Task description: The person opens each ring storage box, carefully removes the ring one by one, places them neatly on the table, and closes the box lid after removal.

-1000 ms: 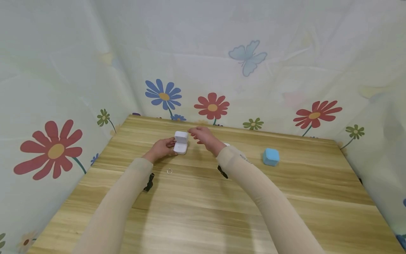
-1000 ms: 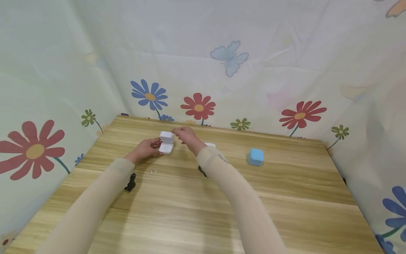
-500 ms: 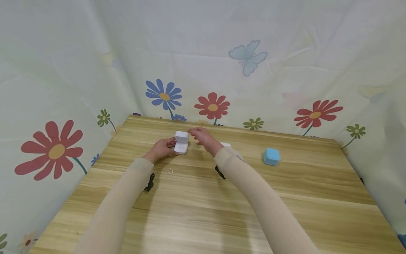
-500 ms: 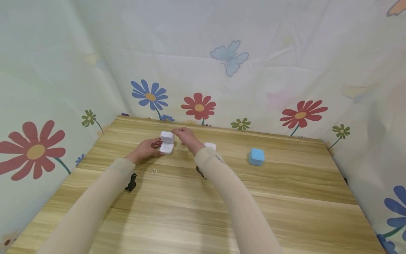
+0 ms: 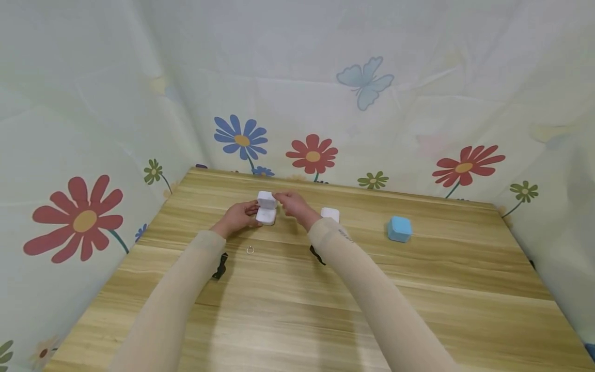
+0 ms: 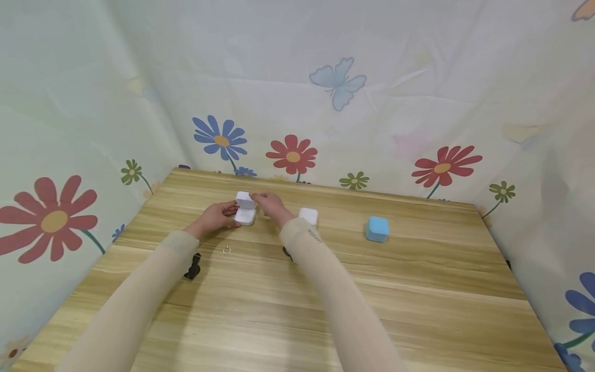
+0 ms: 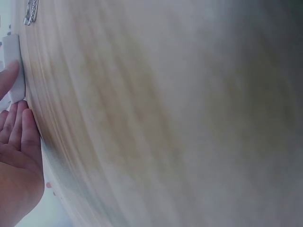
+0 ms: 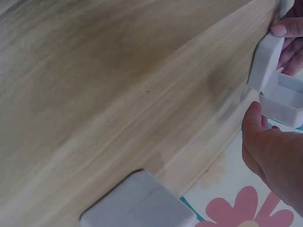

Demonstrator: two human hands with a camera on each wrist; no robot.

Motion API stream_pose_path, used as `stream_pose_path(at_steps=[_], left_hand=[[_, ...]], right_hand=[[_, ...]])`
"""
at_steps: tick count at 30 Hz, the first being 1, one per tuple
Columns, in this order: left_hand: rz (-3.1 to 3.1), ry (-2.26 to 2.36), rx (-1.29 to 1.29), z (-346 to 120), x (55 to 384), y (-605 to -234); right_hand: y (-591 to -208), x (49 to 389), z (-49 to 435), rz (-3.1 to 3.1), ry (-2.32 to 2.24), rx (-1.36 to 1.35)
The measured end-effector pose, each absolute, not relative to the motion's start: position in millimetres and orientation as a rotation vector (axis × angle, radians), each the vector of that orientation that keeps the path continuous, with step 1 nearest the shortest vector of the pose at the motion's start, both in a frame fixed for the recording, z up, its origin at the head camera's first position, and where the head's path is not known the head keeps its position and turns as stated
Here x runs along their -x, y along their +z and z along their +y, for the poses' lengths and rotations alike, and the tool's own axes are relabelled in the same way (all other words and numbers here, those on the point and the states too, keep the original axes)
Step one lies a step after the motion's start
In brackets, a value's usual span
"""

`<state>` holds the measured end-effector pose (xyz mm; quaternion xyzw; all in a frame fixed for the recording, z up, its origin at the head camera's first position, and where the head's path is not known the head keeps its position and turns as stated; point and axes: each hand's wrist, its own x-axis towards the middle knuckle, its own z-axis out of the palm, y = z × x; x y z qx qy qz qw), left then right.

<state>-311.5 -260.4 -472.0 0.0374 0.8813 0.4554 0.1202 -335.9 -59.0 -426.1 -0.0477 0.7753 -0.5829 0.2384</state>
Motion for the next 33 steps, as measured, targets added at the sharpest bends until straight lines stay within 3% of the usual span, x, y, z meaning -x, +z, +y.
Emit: stream_pose_path(at_steps=[33], left_hand=[[2.582,1.324,-0.123,-260,310,-471]], right_hand=[[-442,338,-70,2.173,-1.508,0.163]])
